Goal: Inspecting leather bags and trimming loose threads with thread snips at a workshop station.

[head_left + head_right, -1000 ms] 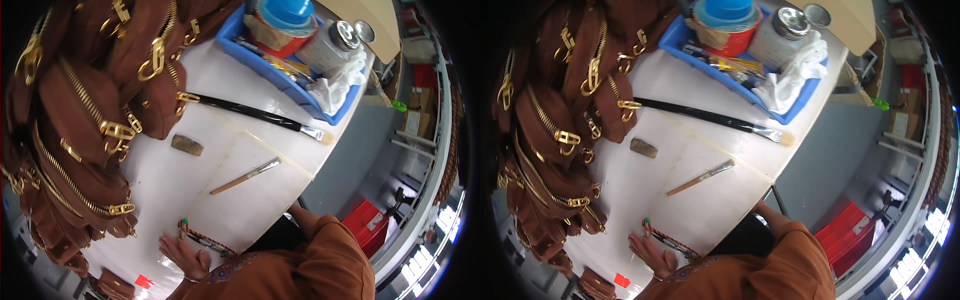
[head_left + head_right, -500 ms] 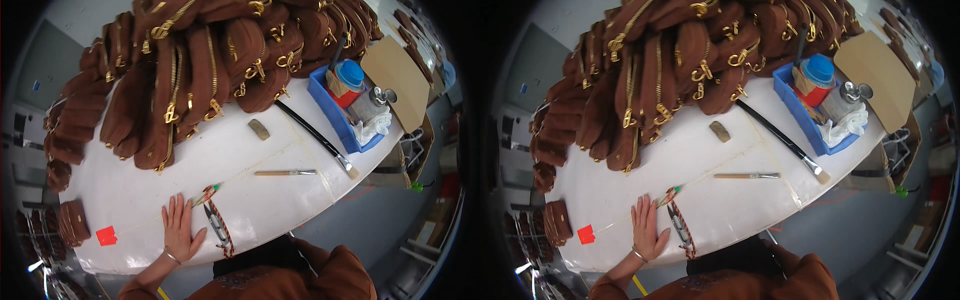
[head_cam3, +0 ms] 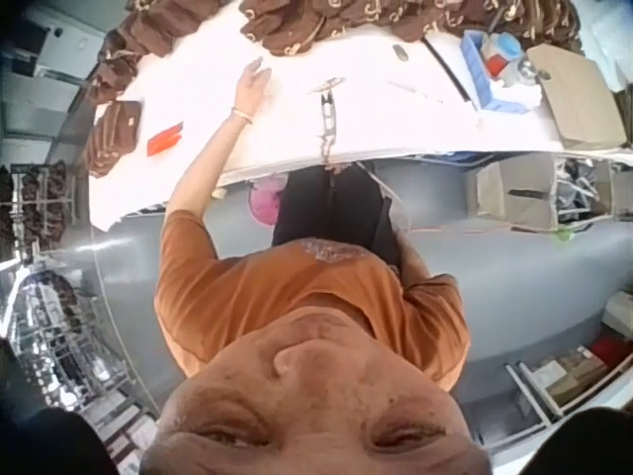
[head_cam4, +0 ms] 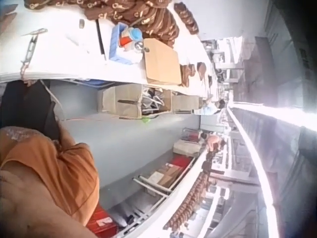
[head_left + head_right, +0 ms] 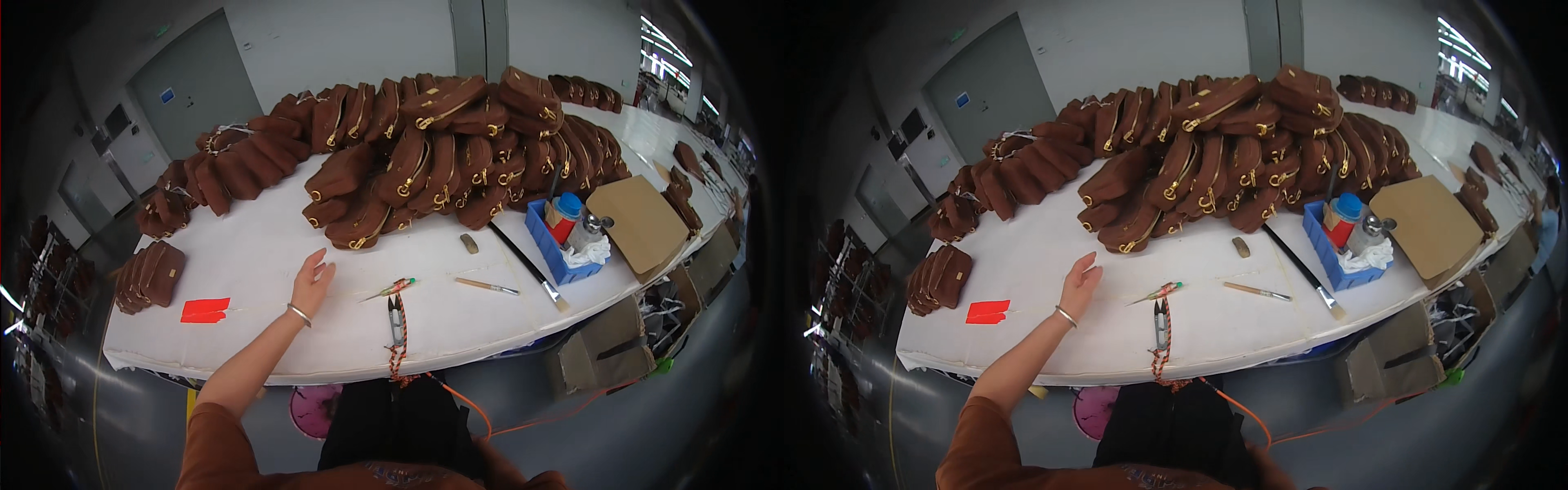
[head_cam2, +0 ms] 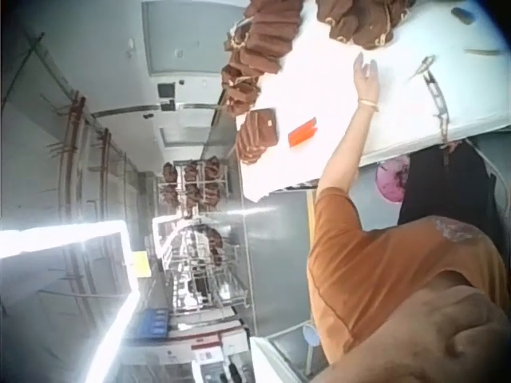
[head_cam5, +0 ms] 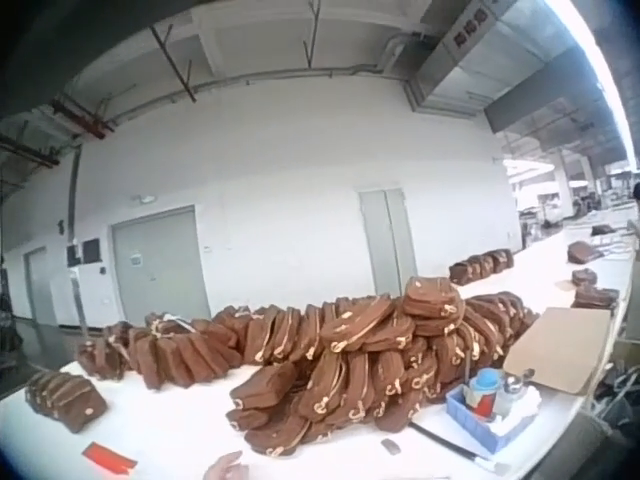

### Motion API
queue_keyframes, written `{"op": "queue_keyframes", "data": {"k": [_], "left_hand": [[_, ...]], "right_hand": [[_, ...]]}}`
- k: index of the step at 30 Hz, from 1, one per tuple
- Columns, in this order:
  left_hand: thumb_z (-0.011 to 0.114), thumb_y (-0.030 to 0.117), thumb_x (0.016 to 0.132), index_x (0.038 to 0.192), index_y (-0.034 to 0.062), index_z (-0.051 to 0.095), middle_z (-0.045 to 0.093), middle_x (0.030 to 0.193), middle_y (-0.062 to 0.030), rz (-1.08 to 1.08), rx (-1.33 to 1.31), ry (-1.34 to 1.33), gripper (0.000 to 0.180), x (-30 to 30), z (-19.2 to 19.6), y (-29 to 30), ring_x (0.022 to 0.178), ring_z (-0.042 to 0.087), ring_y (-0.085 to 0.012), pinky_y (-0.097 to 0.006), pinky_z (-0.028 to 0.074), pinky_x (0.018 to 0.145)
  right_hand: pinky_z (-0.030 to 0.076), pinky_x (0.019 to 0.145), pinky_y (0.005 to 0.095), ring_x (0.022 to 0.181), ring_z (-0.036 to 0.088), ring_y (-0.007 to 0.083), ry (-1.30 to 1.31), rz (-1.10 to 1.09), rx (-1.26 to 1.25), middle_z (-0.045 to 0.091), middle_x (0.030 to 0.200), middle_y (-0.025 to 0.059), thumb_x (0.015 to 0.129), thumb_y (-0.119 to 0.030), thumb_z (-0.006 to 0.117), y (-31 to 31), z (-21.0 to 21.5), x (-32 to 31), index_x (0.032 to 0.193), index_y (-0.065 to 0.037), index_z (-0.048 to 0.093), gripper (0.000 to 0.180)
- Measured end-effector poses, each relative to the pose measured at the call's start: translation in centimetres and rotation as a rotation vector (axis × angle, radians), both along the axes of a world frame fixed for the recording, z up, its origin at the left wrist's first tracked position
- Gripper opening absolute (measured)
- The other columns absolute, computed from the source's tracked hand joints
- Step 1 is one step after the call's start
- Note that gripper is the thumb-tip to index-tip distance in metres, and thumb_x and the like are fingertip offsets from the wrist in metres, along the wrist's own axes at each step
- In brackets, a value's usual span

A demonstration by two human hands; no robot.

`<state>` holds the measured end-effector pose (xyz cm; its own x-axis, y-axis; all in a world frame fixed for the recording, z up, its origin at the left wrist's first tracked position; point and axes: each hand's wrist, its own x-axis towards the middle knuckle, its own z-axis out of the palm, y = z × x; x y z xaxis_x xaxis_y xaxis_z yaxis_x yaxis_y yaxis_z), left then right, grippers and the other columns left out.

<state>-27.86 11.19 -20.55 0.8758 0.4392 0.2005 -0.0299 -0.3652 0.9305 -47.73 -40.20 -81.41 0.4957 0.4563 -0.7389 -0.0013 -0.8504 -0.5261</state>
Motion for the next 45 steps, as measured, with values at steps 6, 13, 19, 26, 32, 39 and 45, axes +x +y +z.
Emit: {"op": "queue_keyframes", "data": {"k": [6, 13, 19, 26, 32, 39, 45], "left_hand": [[0.064, 0.027, 0.093, 0.129, 0.0075, 0.055, 0.058, 0.118, -0.0063, 0.101, -0.364, -0.084, 0.042, 9.4, 3.8, 5.0, 0.100, 0.058, -0.0161, -0.033, 0.051, 0.084], [0.065, 0.040, 0.090, 0.124, 0.0025, 0.055, 0.061, 0.108, -0.0049, 0.216, -0.463, 0.085, 0.052, 13.6, 6.4, 10.9, 0.090, 0.059, -0.0155, -0.030, 0.054, 0.074], [0.072, 0.058, 0.076, 0.090, 0.0046, 0.067, 0.061, 0.080, -0.0005, 0.039, -0.203, 0.385, 0.055, 16.6, 9.7, 11.4, 0.070, 0.055, -0.0108, -0.023, 0.046, 0.060], [0.075, 0.027, 0.079, 0.093, 0.0000, 0.066, 0.066, 0.084, -0.0035, 0.038, -0.215, 0.020, 0.032, 16.8, 8.3, 10.1, 0.067, 0.058, -0.0117, -0.024, 0.047, 0.061], [0.076, 0.025, 0.079, 0.092, -0.0006, 0.063, 0.064, 0.082, -0.0121, 0.231, 0.558, -0.495, 0.032, 14.8, 8.6, 7.2, 0.077, 0.062, -0.0203, -0.031, 0.049, 0.071], [0.069, 0.025, 0.089, 0.097, 0.0004, 0.057, 0.060, 0.082, 0.0002, 0.208, -0.122, -0.622, 0.029, 3.7, 14.3, 2.1, 0.076, 0.053, -0.0083, -0.024, 0.044, 0.069], [0.058, 0.020, 0.098, 0.111, 0.0015, 0.051, 0.060, 0.108, -0.0051, 0.176, -0.618, -0.659, 0.023, -10.7, 13.2, -2.9, 0.097, 0.056, -0.0095, -0.025, 0.046, 0.086]], "right_hand": [[0.049, 0.097, 0.0427, 0.113, 0.063, 0.0330, -0.079, -0.031, -0.089, 0.066, 0.119, 0.0197, 0.090, -0.032, 0.056, -2.9, 5.0, 8.1, 0.125, -0.010, 0.063, 0.042], [0.051, 0.091, 0.0476, 0.105, 0.064, 0.0376, -0.357, 0.019, -0.128, 0.068, 0.110, 0.0196, 0.090, -0.041, 0.058, 7.6, 36.2, 12.5, 0.116, -0.012, 0.066, 0.040], [0.052, 0.085, 0.0441, 0.097, 0.065, 0.0371, -0.295, 0.391, 0.084, 0.069, 0.099, 0.0179, 0.097, -0.045, 0.050, 14.1, 58.5, 14.5, 0.118, -0.007, 0.063, 0.045], [0.052, 0.075, 0.0406, 0.083, 0.066, 0.0327, -0.327, 0.323, 0.630, 0.069, 0.089, 0.0161, 0.096, -0.029, 0.059, 20.6, 66.8, 17.6, 0.117, -0.004, 0.062, 0.033], [0.053, 0.072, 0.0419, 0.079, 0.067, 0.0321, -0.493, 0.064, 0.600, 0.069, 0.088, 0.0157, 0.090, -0.023, 0.064, 25.8, 63.3, 19.6, 0.115, -0.003, 0.061, 0.032], [0.052, 0.064, 0.0393, 0.072, 0.065, 0.0291, -1.062, -0.102, 0.482, 0.064, 0.087, 0.0101, 0.085, -0.014, 0.069, 25.2, 61.8, 20.7, 0.106, -0.007, 0.067, 0.022], [0.052, 0.074, 0.0422, 0.088, 0.064, 0.0319, -1.329, -0.205, 0.220, 0.062, 0.101, 0.0146, 0.087, -0.011, 0.065, 22.9, 60.3, 24.5, 0.112, -0.003, 0.064, 0.026]]}}
